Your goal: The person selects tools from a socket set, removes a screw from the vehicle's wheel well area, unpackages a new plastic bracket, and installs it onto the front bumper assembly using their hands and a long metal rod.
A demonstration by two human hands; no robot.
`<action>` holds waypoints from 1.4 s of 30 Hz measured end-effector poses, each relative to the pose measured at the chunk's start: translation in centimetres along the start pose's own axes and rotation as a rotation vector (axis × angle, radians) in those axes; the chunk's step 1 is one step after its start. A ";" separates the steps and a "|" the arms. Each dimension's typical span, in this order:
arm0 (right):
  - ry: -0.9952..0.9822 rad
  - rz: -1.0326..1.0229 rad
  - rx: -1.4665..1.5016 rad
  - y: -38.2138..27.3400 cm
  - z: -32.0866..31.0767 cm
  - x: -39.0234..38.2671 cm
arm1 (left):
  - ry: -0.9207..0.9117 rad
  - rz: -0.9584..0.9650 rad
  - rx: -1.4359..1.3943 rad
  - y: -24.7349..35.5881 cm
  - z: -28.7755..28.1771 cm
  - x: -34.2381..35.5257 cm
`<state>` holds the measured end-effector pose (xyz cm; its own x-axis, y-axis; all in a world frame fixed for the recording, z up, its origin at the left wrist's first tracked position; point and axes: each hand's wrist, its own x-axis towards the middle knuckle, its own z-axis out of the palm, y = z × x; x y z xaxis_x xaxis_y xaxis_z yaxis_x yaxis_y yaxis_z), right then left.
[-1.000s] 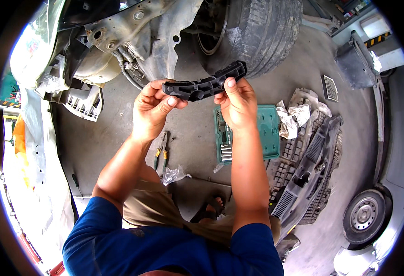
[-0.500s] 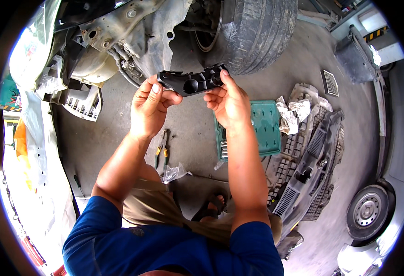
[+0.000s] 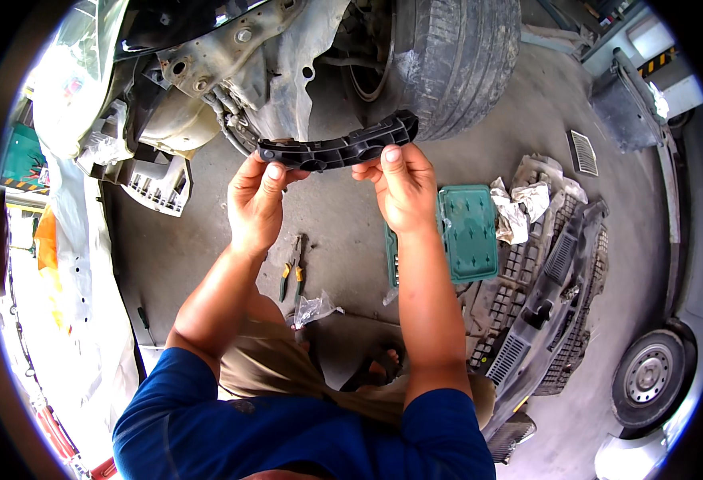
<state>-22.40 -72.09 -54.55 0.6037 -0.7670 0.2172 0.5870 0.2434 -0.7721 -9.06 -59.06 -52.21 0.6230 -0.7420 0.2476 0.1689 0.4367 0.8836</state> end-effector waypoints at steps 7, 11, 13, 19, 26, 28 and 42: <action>0.082 0.082 -0.046 -0.5 1.0 0.1 | -0.015 -0.084 0.037 -0.4 -1.2 0.2; 0.116 0.148 -0.055 -0.8 1.7 0.1 | 0.017 -0.118 0.014 -0.3 -1.2 0.1; 0.088 0.155 -0.090 -0.8 1.4 0.1 | 0.019 -0.118 0.009 -0.5 -1.3 0.0; 0.108 0.135 -0.113 -1.2 1.5 0.4 | 0.019 -0.107 0.039 -0.9 -1.0 0.1; 0.093 0.082 -0.141 -1.4 1.5 1.4 | 0.015 -0.028 0.044 -0.4 -0.7 0.1; 0.080 0.076 -0.121 -1.4 2.7 1.5 | 0.065 0.038 0.108 0.9 -0.5 -0.1; -0.055 -0.167 -0.025 -2.6 11.3 6.0 | 0.105 0.284 0.863 12.7 0.4 5.0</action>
<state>-14.22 -70.57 -44.47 0.5278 -0.7620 0.3753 0.6684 0.1000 -0.7370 -4.11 -57.43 -39.60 0.6276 -0.5961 0.5007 -0.6046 0.0320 0.7959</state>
